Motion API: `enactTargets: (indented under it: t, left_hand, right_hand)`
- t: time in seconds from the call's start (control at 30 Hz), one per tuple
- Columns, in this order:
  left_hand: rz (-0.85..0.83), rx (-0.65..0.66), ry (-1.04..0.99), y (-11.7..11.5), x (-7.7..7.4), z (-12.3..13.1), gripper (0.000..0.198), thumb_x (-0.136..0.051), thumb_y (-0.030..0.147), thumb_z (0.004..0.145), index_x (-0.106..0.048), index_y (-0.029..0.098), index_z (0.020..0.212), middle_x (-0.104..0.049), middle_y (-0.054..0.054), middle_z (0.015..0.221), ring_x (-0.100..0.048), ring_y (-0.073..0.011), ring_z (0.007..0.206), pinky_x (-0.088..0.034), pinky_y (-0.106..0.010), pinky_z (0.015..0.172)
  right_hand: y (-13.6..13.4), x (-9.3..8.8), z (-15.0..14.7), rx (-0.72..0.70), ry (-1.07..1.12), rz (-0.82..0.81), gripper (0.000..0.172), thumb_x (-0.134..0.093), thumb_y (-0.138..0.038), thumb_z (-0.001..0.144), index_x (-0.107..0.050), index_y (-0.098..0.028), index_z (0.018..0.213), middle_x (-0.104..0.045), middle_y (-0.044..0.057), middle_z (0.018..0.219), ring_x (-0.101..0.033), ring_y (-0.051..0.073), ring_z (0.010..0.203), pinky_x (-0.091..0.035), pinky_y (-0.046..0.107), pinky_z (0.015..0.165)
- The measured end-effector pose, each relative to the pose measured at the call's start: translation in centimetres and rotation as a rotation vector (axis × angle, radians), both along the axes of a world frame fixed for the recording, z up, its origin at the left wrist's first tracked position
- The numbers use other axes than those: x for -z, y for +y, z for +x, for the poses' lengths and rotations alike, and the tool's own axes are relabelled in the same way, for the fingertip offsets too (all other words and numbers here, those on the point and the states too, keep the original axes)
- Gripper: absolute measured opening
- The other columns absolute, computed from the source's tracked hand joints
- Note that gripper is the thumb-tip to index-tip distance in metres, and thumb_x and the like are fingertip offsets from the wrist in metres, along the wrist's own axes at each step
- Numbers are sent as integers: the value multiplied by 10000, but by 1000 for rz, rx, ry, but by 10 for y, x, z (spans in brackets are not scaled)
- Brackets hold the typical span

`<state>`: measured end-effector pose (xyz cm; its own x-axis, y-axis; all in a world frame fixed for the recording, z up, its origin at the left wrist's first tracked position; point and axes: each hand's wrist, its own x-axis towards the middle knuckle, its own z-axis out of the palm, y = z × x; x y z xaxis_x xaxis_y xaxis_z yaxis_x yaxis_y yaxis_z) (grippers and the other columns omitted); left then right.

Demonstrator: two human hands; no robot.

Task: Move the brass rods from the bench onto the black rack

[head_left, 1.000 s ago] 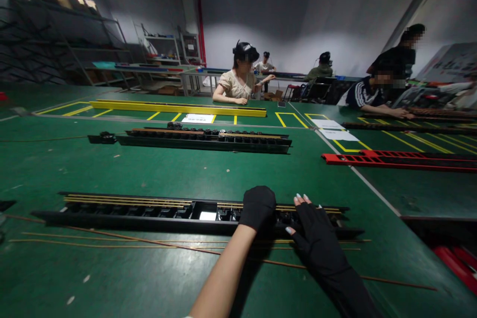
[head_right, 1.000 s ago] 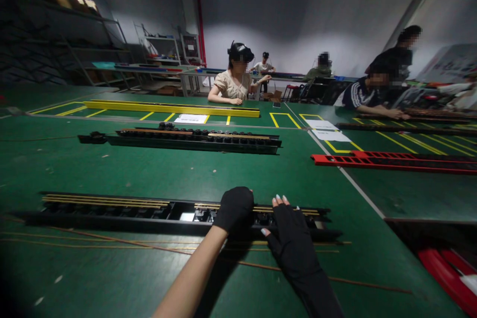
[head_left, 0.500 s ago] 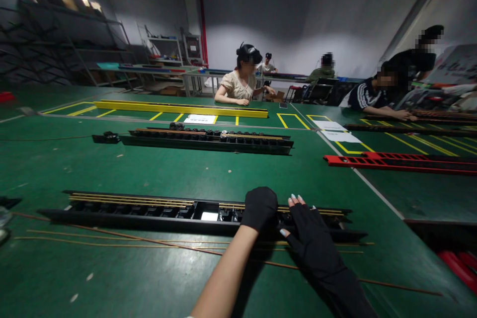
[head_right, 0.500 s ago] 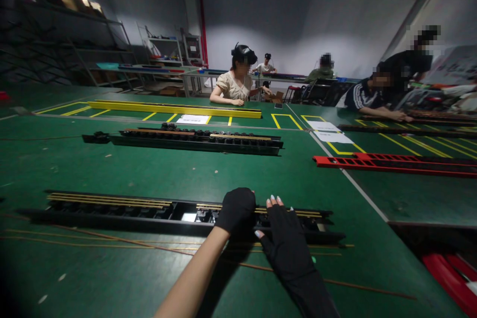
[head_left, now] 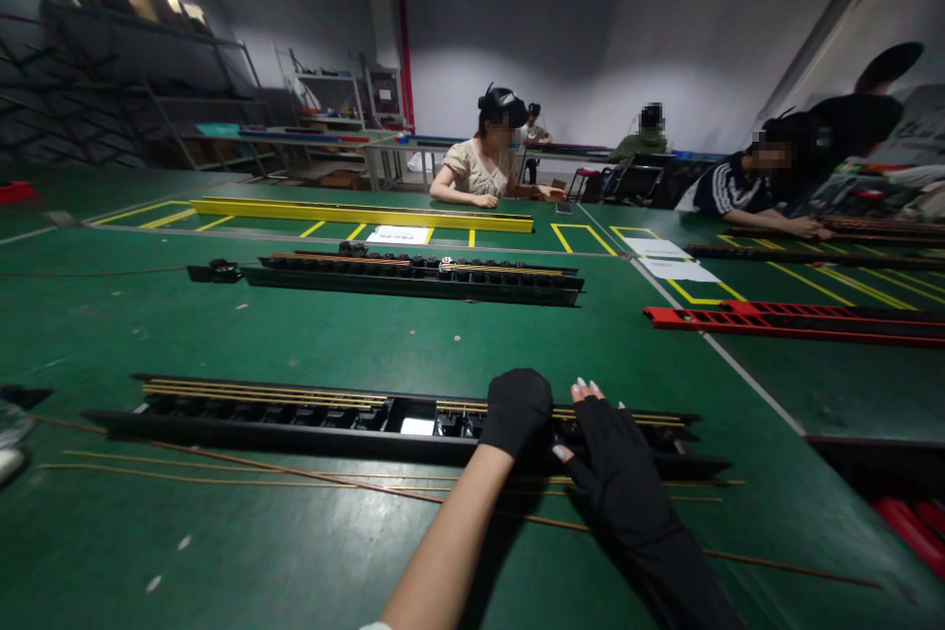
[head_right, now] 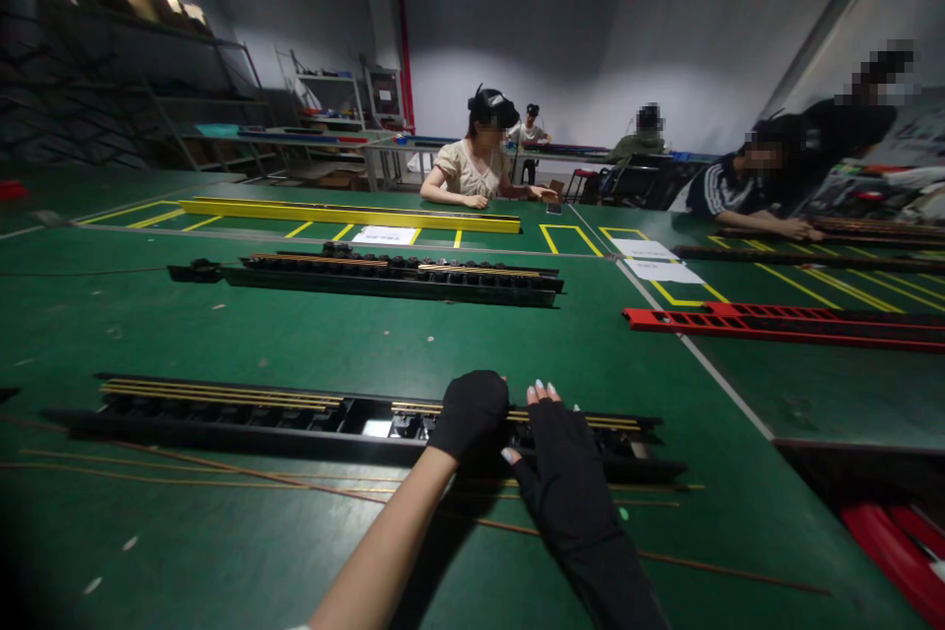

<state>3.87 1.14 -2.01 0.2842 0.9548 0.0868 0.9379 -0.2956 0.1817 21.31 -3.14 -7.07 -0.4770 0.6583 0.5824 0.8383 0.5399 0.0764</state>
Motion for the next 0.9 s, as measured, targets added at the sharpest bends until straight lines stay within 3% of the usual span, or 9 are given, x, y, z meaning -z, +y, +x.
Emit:
enactTargets:
  t: [0.2, 0.5, 0.77, 0.9]
  left_hand:
    - [7, 8, 0, -2, -1, 0, 325, -377, 218, 969, -687, 130, 1009, -698, -163, 980, -679, -302, 940, -532, -397, 774]
    - [8, 3, -9, -1, -1, 0, 322, -383, 221, 972, -688, 124, 1008, -698, -164, 979, -681, -289, 945, -534, -384, 785]
    - [-5, -6, -21, -2, -7, 0, 338, -387, 252, 979, -706, 141, 982, -709, -146, 937, -691, -278, 918, -542, -374, 767]
    - [-20, -5, -25, -3, -11, 1, 351, -386, 269, 982, -711, 136, 986, -708, -149, 933, -689, -283, 915, -538, -378, 768]
  right_hand:
    - [-5, -3, -15, 6, 32, -2, 761, -453, -488, 984, -138, -148, 1587, -509, 174, 1468, -437, 320, 1392, -344, 535, 1114]
    - [-5, -5, -15, -6, 30, 22, 740, -457, -449, 981, -155, -138, 1580, -516, 178, 1461, -440, 316, 1387, -364, 524, 1097]
    - [-5, 3, -26, -10, 6, 131, 683, -479, -342, 944, -263, -77, 1535, -548, 185, 1424, -465, 325, 1354, -350, 532, 1106]
    - [-4, 5, -22, -35, 17, 118, 624, -542, -352, 906, -412, -61, 1442, -583, 206, 1373, -503, 345, 1310, -369, 552, 1089]
